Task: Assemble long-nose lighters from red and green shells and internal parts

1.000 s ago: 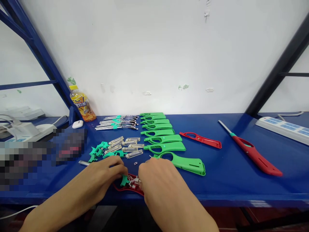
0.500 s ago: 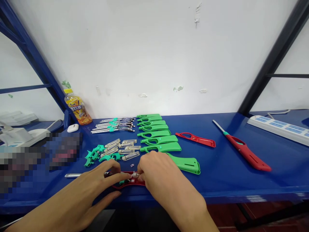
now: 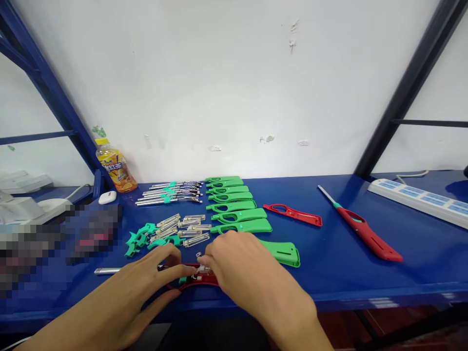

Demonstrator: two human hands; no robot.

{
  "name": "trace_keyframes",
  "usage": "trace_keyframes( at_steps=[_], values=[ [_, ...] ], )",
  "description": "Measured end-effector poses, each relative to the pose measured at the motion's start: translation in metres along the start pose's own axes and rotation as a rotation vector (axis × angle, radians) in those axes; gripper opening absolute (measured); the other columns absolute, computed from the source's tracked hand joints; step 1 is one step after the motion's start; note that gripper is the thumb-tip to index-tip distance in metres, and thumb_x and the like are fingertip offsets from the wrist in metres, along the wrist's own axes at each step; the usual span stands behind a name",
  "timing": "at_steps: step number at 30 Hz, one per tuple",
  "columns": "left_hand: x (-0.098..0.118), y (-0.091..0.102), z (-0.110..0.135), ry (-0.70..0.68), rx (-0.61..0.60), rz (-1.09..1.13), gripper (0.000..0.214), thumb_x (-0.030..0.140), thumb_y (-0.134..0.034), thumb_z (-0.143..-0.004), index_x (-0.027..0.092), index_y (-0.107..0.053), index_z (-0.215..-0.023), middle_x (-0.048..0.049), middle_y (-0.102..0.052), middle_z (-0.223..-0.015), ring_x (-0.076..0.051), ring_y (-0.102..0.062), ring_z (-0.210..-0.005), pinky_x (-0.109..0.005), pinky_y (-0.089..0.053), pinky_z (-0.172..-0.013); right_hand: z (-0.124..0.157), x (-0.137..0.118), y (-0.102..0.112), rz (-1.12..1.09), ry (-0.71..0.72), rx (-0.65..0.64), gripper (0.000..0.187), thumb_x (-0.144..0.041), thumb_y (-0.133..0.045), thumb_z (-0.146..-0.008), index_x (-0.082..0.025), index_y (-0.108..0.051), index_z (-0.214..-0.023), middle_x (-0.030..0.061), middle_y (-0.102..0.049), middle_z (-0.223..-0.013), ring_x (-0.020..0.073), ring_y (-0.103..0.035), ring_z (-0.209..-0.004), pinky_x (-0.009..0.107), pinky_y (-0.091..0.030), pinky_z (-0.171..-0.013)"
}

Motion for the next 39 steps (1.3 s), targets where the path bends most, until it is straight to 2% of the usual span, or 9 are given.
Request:
trace_keyframes(
  at_steps=[4,8,13,17,25,29,32,35,39],
  values=[
    [0.001,0.003,0.000,-0.003,0.018,0.000,0.042,0.015,-0.049,-0.106,0.041,-0.060,-0.137,-0.0036,-0.057,-0.128,-0.025,-0.064,-0.112,-0.041,-0.054,-0.094,0.005,0.025,0.014,-0.064,-0.063,0.063,0.028,-0.022,-0.057,-0.108,-0.023,-0.081,-0.093,0.0037,-0.081,-0.091,0.0234,-0.075,-0.090,0.032,-0.045,-0.076],
    [0.006,0.003,-0.002,-0.006,0.002,-0.013,0.046,0.009,-0.052,-0.102,0.038,-0.063,-0.136,-0.0049,-0.058,-0.127,-0.026,-0.064,-0.113,-0.039,-0.054,-0.092,0.010,0.048,0.018,-0.105,-0.134,0.069,0.021,-0.026,-0.062,-0.105,-0.026,-0.083,-0.108,0.0046,-0.083,-0.102,0.0261,-0.076,-0.102,0.032,-0.048,-0.081],
    [0.005,0.000,-0.003,0.005,0.003,0.005,0.049,0.008,-0.054,-0.102,0.039,-0.062,-0.138,-0.0039,-0.057,-0.126,-0.023,-0.066,-0.107,-0.035,-0.054,-0.087,0.008,0.046,0.020,-0.088,-0.126,0.095,0.023,-0.021,-0.062,-0.104,-0.025,-0.083,-0.112,0.0059,-0.083,-0.103,0.0250,-0.076,-0.100,0.031,-0.051,-0.082],
    [0.002,-0.002,-0.002,-0.007,0.006,0.045,0.049,0.009,-0.053,-0.103,0.042,-0.060,-0.139,-0.0033,-0.055,-0.128,-0.023,-0.065,-0.108,-0.036,-0.053,-0.091,0.009,0.046,0.019,-0.114,-0.122,0.082,0.023,-0.022,-0.062,-0.103,-0.026,-0.083,-0.112,0.0061,-0.083,-0.106,0.0262,-0.077,-0.101,0.032,-0.052,-0.083],
    [0.004,0.002,0.001,-0.036,0.043,0.066,0.046,0.011,-0.053,-0.104,0.040,-0.062,-0.138,-0.0032,-0.057,-0.128,-0.022,-0.063,-0.112,-0.036,-0.052,-0.097,0.027,0.094,0.020,-0.083,-0.263,0.051,0.028,-0.028,-0.062,-0.100,-0.028,-0.078,-0.122,0.0050,-0.084,-0.112,0.0289,-0.078,-0.100,0.041,-0.057,-0.089],
    [0.004,0.003,0.000,-0.046,0.056,0.078,0.045,0.011,-0.054,-0.103,0.038,-0.064,-0.138,-0.0040,-0.057,-0.128,-0.022,-0.063,-0.111,-0.033,-0.053,-0.094,0.041,0.120,0.022,-0.053,-0.329,0.083,0.029,-0.030,-0.062,-0.097,-0.029,-0.080,-0.119,0.0052,-0.085,-0.104,0.0291,-0.080,-0.094,0.041,-0.058,-0.083],
    [0.004,0.002,-0.002,-0.034,0.050,0.069,0.044,0.012,-0.052,-0.104,0.040,-0.063,-0.138,-0.0039,-0.057,-0.128,-0.023,-0.063,-0.112,-0.036,-0.053,-0.095,0.051,0.140,0.018,-0.087,-0.387,0.088,0.032,-0.033,-0.070,-0.089,-0.028,-0.081,-0.118,0.0072,-0.085,-0.105,0.0315,-0.080,-0.096,0.040,-0.060,-0.082],
    [0.005,0.002,-0.004,-0.034,0.048,0.073,0.044,0.013,-0.050,-0.105,0.039,-0.064,-0.138,-0.0045,-0.057,-0.127,-0.023,-0.063,-0.110,-0.037,-0.053,-0.096,0.054,0.152,0.004,-0.161,-0.435,0.026,0.032,-0.035,-0.079,-0.080,-0.027,-0.083,-0.111,0.0087,-0.084,-0.112,0.0341,-0.079,-0.103,0.042,-0.061,-0.087],
    [0.003,0.001,-0.006,-0.036,0.049,0.083,0.047,0.014,-0.049,-0.106,0.040,-0.063,-0.143,-0.0049,-0.057,-0.128,-0.023,-0.063,-0.108,-0.036,-0.053,-0.097,0.052,0.154,-0.010,-0.205,-0.491,-0.028,0.039,-0.021,-0.083,-0.072,-0.026,-0.082,-0.111,0.0095,-0.083,-0.114,0.0331,-0.078,-0.105,0.041,-0.059,-0.091]
  ],
)
Point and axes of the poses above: each hand's wrist, its own z-axis away from the middle knuckle, its own y-axis out of the back of the hand, x = y × z, the point moved 10 cm from there along -z, towards the middle knuckle
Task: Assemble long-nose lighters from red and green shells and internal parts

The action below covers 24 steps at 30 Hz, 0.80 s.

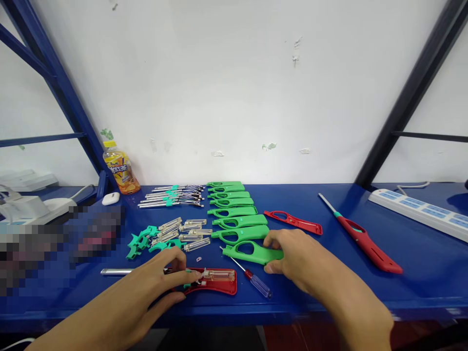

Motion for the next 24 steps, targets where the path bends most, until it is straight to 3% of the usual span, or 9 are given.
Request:
trace_keyframes(
  at_steps=[2,4,5,7,9,12,17,21,24],
  values=[
    [-0.002,-0.001,0.000,0.005,-0.002,-0.003,0.048,0.015,-0.049,-0.106,0.041,-0.062,-0.144,-0.0050,-0.057,-0.128,-0.023,-0.064,-0.107,-0.036,-0.053,-0.095,0.000,-0.004,-0.001,0.004,0.003,-0.001,0.042,-0.018,-0.082,-0.071,-0.026,-0.082,-0.112,0.0088,-0.083,-0.114,0.0325,-0.078,-0.104,0.040,-0.059,-0.091],
    [-0.003,-0.003,0.000,0.009,-0.011,-0.014,0.047,0.014,-0.050,-0.105,0.040,-0.063,-0.142,-0.0053,-0.057,-0.127,-0.023,-0.064,-0.106,-0.035,-0.054,-0.093,0.003,-0.011,0.001,0.003,0.048,0.000,0.033,-0.027,-0.077,-0.081,-0.026,-0.080,-0.114,0.0079,-0.083,-0.114,0.0313,-0.078,-0.103,0.039,-0.059,-0.090],
    [-0.003,-0.004,0.000,0.008,-0.017,-0.019,0.047,0.013,-0.051,-0.104,0.040,-0.064,-0.141,-0.0056,-0.057,-0.126,-0.023,-0.064,-0.104,-0.035,-0.055,-0.092,0.005,-0.014,0.004,0.003,0.081,0.006,0.028,-0.034,-0.069,-0.090,-0.026,-0.079,-0.115,0.0079,-0.083,-0.114,0.0308,-0.078,-0.104,0.039,-0.058,-0.090],
    [-0.002,-0.006,-0.001,0.008,-0.020,-0.034,0.049,0.010,-0.052,-0.101,0.037,-0.066,-0.138,-0.0062,-0.057,-0.123,-0.022,-0.064,-0.100,-0.034,-0.055,-0.090,0.008,-0.015,0.012,0.009,0.145,0.044,0.037,-0.041,-0.048,-0.104,-0.025,-0.078,-0.117,0.0092,-0.082,-0.119,0.0304,-0.077,-0.110,0.041,-0.057,-0.095],
    [-0.003,-0.007,-0.002,0.014,-0.019,-0.050,0.049,0.008,-0.052,-0.099,0.036,-0.068,-0.136,-0.0069,-0.058,-0.122,-0.024,-0.063,-0.101,-0.036,-0.056,-0.090,0.009,-0.003,0.022,0.045,0.143,0.115,0.046,-0.040,-0.035,-0.108,-0.024,-0.077,-0.120,0.0104,-0.080,-0.125,0.0303,-0.075,-0.116,0.042,-0.055,-0.102],
    [-0.001,-0.007,-0.003,0.031,-0.047,-0.056,0.050,0.008,-0.050,-0.100,0.037,-0.067,-0.137,-0.0073,-0.058,-0.124,-0.026,-0.064,-0.105,-0.039,-0.057,-0.091,0.001,0.036,0.035,0.173,0.033,0.234,0.046,-0.036,-0.034,-0.108,-0.026,-0.074,-0.128,0.0091,-0.079,-0.127,0.0286,-0.075,-0.116,0.042,-0.055,-0.103],
    [0.009,0.001,-0.002,0.088,-0.123,-0.086,0.051,0.006,-0.052,-0.101,0.033,-0.065,-0.142,-0.0089,-0.060,-0.129,-0.028,-0.064,-0.116,-0.040,-0.056,-0.097,-0.023,0.090,0.036,0.268,-0.057,0.323,0.049,-0.032,-0.055,-0.093,-0.015,-0.071,-0.136,0.0197,-0.073,-0.136,0.0380,-0.067,-0.128,0.050,-0.050,-0.110],
    [0.020,0.010,-0.001,0.124,-0.150,-0.131,0.049,0.005,-0.055,-0.102,0.028,-0.065,-0.143,-0.0118,-0.060,-0.134,-0.030,-0.063,-0.121,-0.042,-0.055,-0.103,-0.038,0.112,0.028,0.289,-0.085,0.352,0.046,-0.028,-0.054,-0.092,-0.023,-0.072,-0.134,0.0147,-0.077,-0.127,0.0337,-0.073,-0.118,0.044,-0.053,-0.105],
    [0.023,0.015,0.000,0.131,-0.143,-0.118,0.047,0.008,-0.056,-0.103,0.028,-0.065,-0.144,-0.0123,-0.060,-0.135,-0.031,-0.063,-0.124,-0.043,-0.055,-0.106,-0.044,0.121,0.024,0.312,-0.117,0.362,0.045,-0.020,-0.050,-0.091,-0.022,-0.073,-0.129,0.0151,-0.077,-0.120,0.0326,-0.074,-0.114,0.044,-0.053,-0.103]
  ],
)
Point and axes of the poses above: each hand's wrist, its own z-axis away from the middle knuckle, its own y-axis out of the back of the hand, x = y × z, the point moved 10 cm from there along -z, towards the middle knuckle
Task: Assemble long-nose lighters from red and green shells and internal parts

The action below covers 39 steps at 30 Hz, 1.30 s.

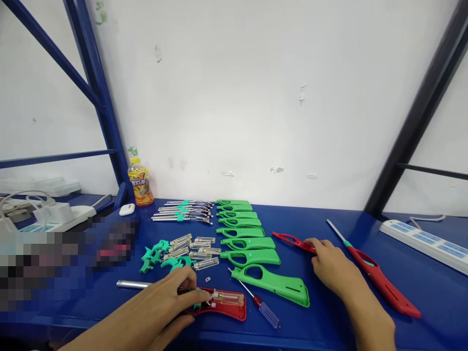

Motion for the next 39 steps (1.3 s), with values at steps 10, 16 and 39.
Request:
trace_keyframes(
  at_steps=[10,16,39],
  values=[
    [-0.004,0.011,0.011,-0.179,0.243,0.042,0.036,0.012,-0.057,-0.101,0.032,-0.070,-0.129,-0.0067,-0.062,-0.133,-0.022,-0.069,-0.108,-0.030,-0.057,-0.095,0.010,0.021,0.018,-0.003,-0.132,-0.022,0.027,-0.031,-0.043,-0.098,-0.024,-0.069,-0.094,0.0168,-0.080,-0.096,0.0390,-0.078,-0.093,0.046,-0.055,-0.079],
    [-0.029,0.020,0.011,-0.143,0.344,0.029,0.030,0.019,-0.044,-0.109,0.030,-0.072,-0.109,-0.0043,-0.065,-0.117,-0.019,-0.068,-0.089,-0.028,-0.055,-0.080,0.042,0.001,0.077,-0.132,-0.200,0.087,0.040,-0.054,-0.034,-0.102,-0.028,-0.063,-0.111,0.0140,-0.079,-0.088,0.0399,-0.077,-0.078,0.046,-0.053,-0.069],
    [-0.040,0.036,0.005,-0.147,0.389,0.051,0.025,0.010,-0.063,-0.103,0.029,-0.070,-0.119,-0.0003,-0.074,-0.115,-0.021,-0.073,-0.105,-0.031,-0.057,-0.088,0.107,-0.223,0.074,-0.528,0.432,-0.605,0.037,-0.057,-0.058,-0.105,-0.049,-0.065,-0.140,-0.0019,-0.074,-0.129,0.0275,-0.067,-0.117,0.043,-0.049,-0.105]
  ],
)
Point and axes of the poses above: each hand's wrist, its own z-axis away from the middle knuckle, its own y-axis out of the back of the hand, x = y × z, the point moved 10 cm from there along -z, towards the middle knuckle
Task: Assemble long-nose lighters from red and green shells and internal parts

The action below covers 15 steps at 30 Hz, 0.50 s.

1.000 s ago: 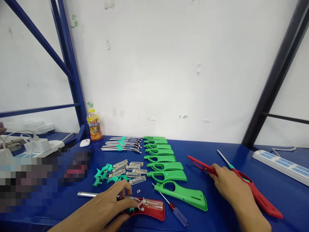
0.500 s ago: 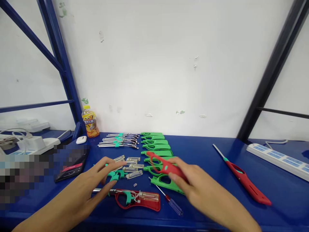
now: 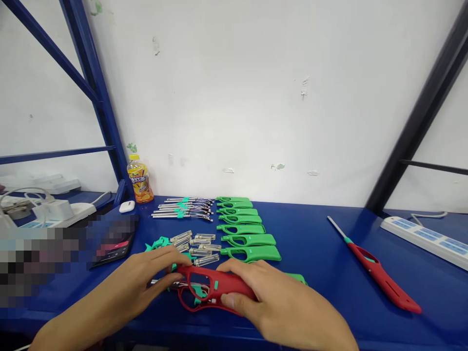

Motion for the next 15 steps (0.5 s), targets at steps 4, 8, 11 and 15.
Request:
trace_keyframes(
  at_steps=[4,8,11,15],
  values=[
    [-0.003,-0.005,0.003,0.016,-0.036,-0.002,0.022,0.015,-0.067,-0.103,0.029,-0.072,-0.119,0.0013,-0.077,-0.113,-0.021,-0.072,-0.104,-0.031,-0.053,-0.088,-0.009,0.001,-0.003,0.010,0.033,0.049,0.034,-0.045,-0.070,-0.099,-0.044,-0.070,-0.132,-0.0024,-0.074,-0.124,0.0259,-0.066,-0.115,0.038,-0.049,-0.102],
    [-0.005,-0.009,0.005,0.028,-0.080,-0.009,0.016,0.021,-0.067,-0.105,0.029,-0.074,-0.118,0.0007,-0.077,-0.112,-0.022,-0.071,-0.104,-0.033,-0.051,-0.087,-0.020,0.005,-0.004,0.073,0.064,0.102,0.024,-0.039,-0.071,-0.100,-0.036,-0.074,-0.124,0.0018,-0.070,-0.122,0.0251,-0.065,-0.113,0.036,-0.048,-0.100],
    [-0.008,-0.009,0.005,0.042,-0.091,-0.009,0.016,0.019,-0.066,-0.105,0.028,-0.075,-0.116,-0.0003,-0.075,-0.113,-0.022,-0.068,-0.105,-0.034,-0.050,-0.089,-0.024,0.006,-0.006,0.137,0.050,0.106,0.024,-0.035,-0.074,-0.097,-0.034,-0.076,-0.121,0.0023,-0.070,-0.117,0.0250,-0.067,-0.107,0.036,-0.048,-0.095],
    [-0.011,-0.012,0.008,0.055,-0.117,-0.001,0.020,0.015,-0.063,-0.105,0.029,-0.074,-0.115,0.0003,-0.072,-0.113,-0.022,-0.066,-0.108,-0.033,-0.048,-0.090,-0.024,0.008,-0.013,0.165,0.019,0.103,0.031,-0.033,-0.082,-0.090,-0.037,-0.076,-0.121,-0.0008,-0.073,-0.116,0.0268,-0.068,-0.110,0.037,-0.047,-0.094]
  ],
)
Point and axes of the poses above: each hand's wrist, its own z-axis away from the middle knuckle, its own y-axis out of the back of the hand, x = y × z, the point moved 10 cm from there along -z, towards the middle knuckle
